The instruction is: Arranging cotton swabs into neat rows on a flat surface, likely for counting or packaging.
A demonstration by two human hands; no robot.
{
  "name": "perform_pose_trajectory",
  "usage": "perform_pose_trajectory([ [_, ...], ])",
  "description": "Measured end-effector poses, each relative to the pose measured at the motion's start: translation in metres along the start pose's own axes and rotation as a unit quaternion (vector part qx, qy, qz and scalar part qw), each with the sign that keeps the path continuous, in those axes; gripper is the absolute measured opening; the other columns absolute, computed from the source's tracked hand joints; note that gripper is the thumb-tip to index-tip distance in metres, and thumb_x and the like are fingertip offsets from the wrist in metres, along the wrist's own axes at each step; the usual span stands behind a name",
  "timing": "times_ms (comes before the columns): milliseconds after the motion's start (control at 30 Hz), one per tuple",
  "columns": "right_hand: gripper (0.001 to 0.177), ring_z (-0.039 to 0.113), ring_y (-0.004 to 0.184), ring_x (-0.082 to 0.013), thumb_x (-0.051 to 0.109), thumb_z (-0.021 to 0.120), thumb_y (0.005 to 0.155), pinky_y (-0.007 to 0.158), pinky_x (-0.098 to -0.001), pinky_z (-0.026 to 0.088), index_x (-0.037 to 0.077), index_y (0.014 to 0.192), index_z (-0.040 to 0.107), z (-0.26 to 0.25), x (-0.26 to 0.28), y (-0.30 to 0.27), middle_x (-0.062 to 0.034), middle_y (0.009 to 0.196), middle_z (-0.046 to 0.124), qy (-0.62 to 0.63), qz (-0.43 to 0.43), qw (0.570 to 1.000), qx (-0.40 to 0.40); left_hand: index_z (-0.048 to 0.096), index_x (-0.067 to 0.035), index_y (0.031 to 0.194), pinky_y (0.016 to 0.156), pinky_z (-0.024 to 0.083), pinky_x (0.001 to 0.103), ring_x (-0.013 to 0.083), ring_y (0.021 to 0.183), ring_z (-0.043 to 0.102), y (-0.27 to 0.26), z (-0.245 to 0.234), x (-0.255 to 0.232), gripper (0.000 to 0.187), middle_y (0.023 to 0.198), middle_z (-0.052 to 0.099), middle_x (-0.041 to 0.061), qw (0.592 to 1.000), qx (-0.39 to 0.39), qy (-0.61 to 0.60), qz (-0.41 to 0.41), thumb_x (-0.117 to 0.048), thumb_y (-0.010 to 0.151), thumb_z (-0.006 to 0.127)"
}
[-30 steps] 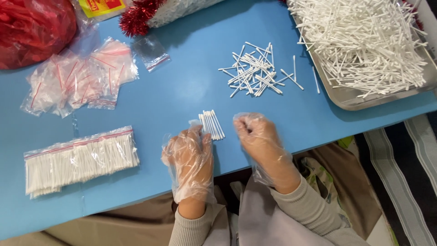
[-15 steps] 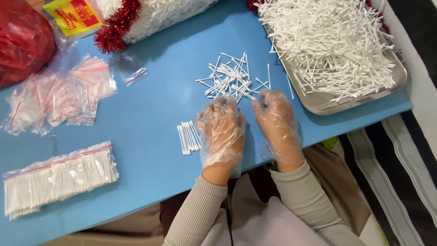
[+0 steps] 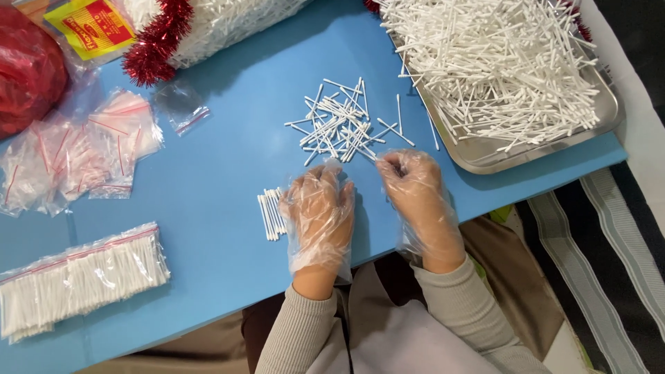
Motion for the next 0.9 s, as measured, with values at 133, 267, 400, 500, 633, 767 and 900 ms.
perform_pose_trajectory([
  [133, 0.016, 0.061, 0.059, -0.0122, 0.023, 0.075, 0.093, 0.057, -0.0291, 0.052, 0.01, 0.084, 0.078, -0.01, 0.014, -0.019, -0.0046, 0.06, 0.066, 0.216, 0.087, 0.969, 0.083, 0.071, -0.026, 0.123, 0.111, 0.033, 0.06, 0.0269, 0.13, 0.056, -0.012, -0.003, 0.01, 0.033, 0.131, 0.067, 0.003, 0.997, -0.05, -0.035, 0.039, -0.045, 0.097, 0.064],
  [267, 0.018, 0.055, 0.043, -0.0123, 0.01, 0.073, 0.094, 0.042, -0.0234, 0.047, 0.0, 0.079, 0.072, 0.0, 0.015, -0.032, -0.0059, 0.048, 0.056, 0.428, 0.09, 0.892, 0.114, 0.071, -0.027, 0.123, 0.111, 0.037, 0.054, 0.0248, 0.127, 0.061, -0.035, -0.023, 0.008, 0.028, 0.125, 0.071, 0.0, 0.986, -0.061, -0.123, 0.091, -0.041, 0.102, 0.057],
  [400, 0.02, 0.055, 0.042, -0.012, 0.003, 0.07, 0.093, 0.039, -0.023, 0.045, -0.001, 0.073, 0.068, -0.003, 0.029, -0.042, -0.0066, 0.049, 0.054, 0.449, 0.098, 0.878, 0.133, 0.074, -0.017, 0.115, 0.106, 0.046, 0.049, 0.0251, 0.111, 0.071, -0.045, -0.048, 0.01, 0.02, 0.107, 0.078, 0.005, 0.972, -0.12, -0.178, 0.094, -0.023, 0.096, 0.069],
  [500, 0.023, 0.052, 0.044, -0.0125, 0.001, 0.07, 0.093, 0.042, -0.0249, 0.044, -0.002, 0.071, 0.068, -0.008, 0.046, -0.044, -0.0076, 0.051, 0.055, 0.423, 0.082, 0.882, 0.191, 0.069, -0.003, 0.122, 0.094, 0.057, 0.046, 0.029, 0.104, 0.072, -0.041, -0.049, 0.033, 0.031, 0.104, 0.075, 0.014, 0.951, -0.138, -0.27, 0.066, -0.008, 0.092, 0.072],
  [633, 0.027, 0.051, 0.047, -0.0127, 0.002, 0.07, 0.092, 0.045, -0.0243, 0.044, 0.0, 0.066, 0.065, -0.008, 0.06, -0.05, -0.0067, 0.052, 0.053, 0.407, 0.061, 0.876, 0.251, 0.057, -0.002, 0.137, 0.083, 0.062, 0.04, 0.0266, 0.094, 0.072, -0.053, -0.059, 0.048, 0.049, 0.107, 0.071, 0.015, 0.852, -0.249, -0.363, 0.285, -0.008, 0.092, 0.073],
  [767, 0.027, 0.049, 0.048, -0.0107, -0.003, 0.068, 0.092, 0.045, -0.0223, 0.043, 0.0, 0.065, 0.064, -0.009, 0.064, -0.046, -0.0062, 0.055, 0.051, 0.403, 0.039, 0.883, 0.237, 0.072, -0.005, 0.121, 0.073, 0.064, 0.034, 0.0215, 0.079, 0.076, -0.063, -0.066, 0.055, 0.036, 0.097, 0.076, 0.008, 0.848, -0.305, -0.295, 0.319, -0.007, 0.086, 0.08],
  [900, 0.024, 0.046, 0.054, -0.0074, -0.003, 0.069, 0.091, 0.046, -0.0215, 0.043, 0.0, 0.067, 0.066, -0.01, 0.071, -0.048, -0.0045, 0.058, 0.049, 0.376, 0.004, 0.891, 0.253, 0.067, -0.007, 0.131, 0.071, 0.061, 0.032, 0.0187, 0.077, 0.069, -0.062, -0.067, 0.062, 0.042, 0.097, 0.072, 0.009, 0.848, -0.348, -0.241, 0.319, -0.015, 0.092, 0.077],
])
Point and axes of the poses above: each hand's wrist, its own y-axis towards the middle knuckle, its own z-axis out of the palm, x = y × z, the point moved 6 cm from there along y, towards the middle knuckle
